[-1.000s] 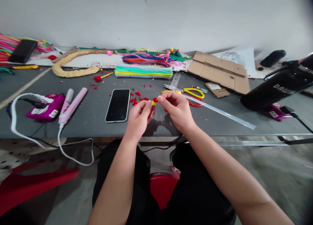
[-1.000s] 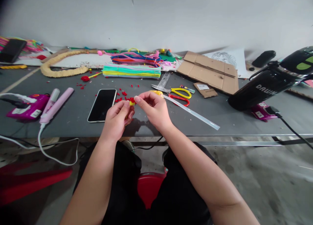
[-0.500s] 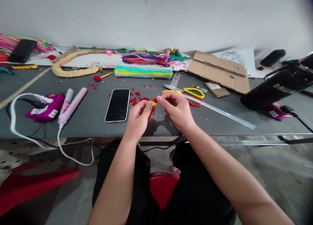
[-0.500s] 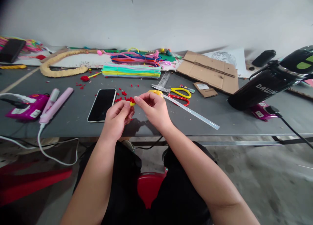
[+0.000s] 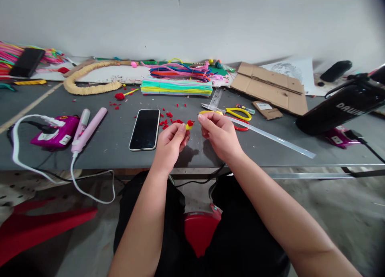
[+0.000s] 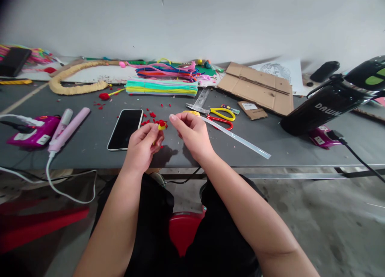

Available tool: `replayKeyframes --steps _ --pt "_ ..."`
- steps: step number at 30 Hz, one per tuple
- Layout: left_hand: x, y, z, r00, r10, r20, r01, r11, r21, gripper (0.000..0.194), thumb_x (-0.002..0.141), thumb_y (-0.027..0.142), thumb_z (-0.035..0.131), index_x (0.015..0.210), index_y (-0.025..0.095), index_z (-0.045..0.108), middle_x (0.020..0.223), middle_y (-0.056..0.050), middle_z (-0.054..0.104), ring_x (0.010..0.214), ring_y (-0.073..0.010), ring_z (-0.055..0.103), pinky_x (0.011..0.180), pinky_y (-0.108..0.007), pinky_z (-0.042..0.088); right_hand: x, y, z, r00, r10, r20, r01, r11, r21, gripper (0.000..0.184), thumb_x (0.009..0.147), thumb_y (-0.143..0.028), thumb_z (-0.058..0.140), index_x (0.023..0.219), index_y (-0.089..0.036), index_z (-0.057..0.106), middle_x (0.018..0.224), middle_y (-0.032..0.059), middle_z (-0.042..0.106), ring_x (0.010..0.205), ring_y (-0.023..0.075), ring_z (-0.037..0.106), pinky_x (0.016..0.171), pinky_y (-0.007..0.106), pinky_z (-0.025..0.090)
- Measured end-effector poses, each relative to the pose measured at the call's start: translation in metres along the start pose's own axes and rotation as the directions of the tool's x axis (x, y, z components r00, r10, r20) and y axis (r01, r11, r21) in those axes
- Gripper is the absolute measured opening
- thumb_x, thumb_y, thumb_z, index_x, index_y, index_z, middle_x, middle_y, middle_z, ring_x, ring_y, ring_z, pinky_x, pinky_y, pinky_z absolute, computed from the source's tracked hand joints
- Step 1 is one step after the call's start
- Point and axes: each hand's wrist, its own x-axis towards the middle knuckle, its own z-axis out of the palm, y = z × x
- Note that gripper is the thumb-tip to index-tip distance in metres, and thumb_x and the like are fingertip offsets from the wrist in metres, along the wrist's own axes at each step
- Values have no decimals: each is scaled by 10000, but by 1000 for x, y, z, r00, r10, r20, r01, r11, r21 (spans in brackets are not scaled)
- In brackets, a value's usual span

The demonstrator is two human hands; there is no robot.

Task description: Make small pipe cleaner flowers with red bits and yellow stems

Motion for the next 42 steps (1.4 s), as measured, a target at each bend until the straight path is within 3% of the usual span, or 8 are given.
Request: replayKeyframes --steps 6,11,26,30,33,38,40,42 --pt "0 0 -3 999 12 31 -11 1000 -18 330 911 442 645 728 173 591 569 27 463 457 -59 323 437 -232 196 -5 -7 1 990 -31 135 36 999 -34 375 781 -459 790 1050 -210 710 929 20 694 762 112 600 623 233 469" --pt "-1 1 -6 997 21 72 -18 999 -35 325 904 419 654 712 165 590 557 27 444 463 -61 323 448 -237 192 -7 -9 0 963 -79 258 88 996 -25 293 808 -413 774 1019 -215 730 988 36 726 875 153 667 797 304 557" --pt "-2 7 -10 997 17 78 -16 1000 -17 329 876 423 669 678 171 594 525 26 426 456 -72 317 453 -247 197 -11 -12 2 957 -98 273 121 990 -72 307 802 -461 769 981 -215 728 990 42 720 866 162 659 794 319 567" --pt "0 7 -14 1000 7 6 -6 1000 -29 323 873 418 671 682 169 597 543 21 442 449 -64 312 435 -238 185 -9 -12 1 961 -64 267 87 993 -75 385 837 -514 721 1104 -237 719 1043 43 715 918 161 653 804 299 547" --pt "2 8 -19 996 -6 -88 -1 997 -80 302 881 404 652 697 172 596 536 29 426 432 -59 299 417 -225 175 -6 -9 1 971 -53 234 72 994 -76 371 900 -552 627 1075 -236 710 1000 40 707 868 150 639 761 290 532" --pt "4 10 -26 980 -22 -196 -10 987 -159 239 855 366 643 722 175 588 547 45 408 408 -50 266 393 -207 198 -1 5 4 980 -100 175 150 942 -302 415 939 -589 543 772 -212 597 642 -21 537 609 119 501 590 270 416" --pt "4 11 -27 979 -41 -198 3 982 -189 226 848 363 637 734 175 584 552 50 404 403 -48 255 390 -204 202 2 11 7 972 -126 198 206 866 -455 484 971 -583 485 667 -209 530 570 -31 451 561 114 429 567 278 356" --pt "5 11 -27 981 -61 -184 20 975 -221 218 840 361 636 739 176 580 555 52 401 402 -46 253 393 -203 210 6 16 11 962 -146 230 261 736 -625 489 999 -523 468 635 -201 523 588 -14 477 583 124 437 593 289 344"
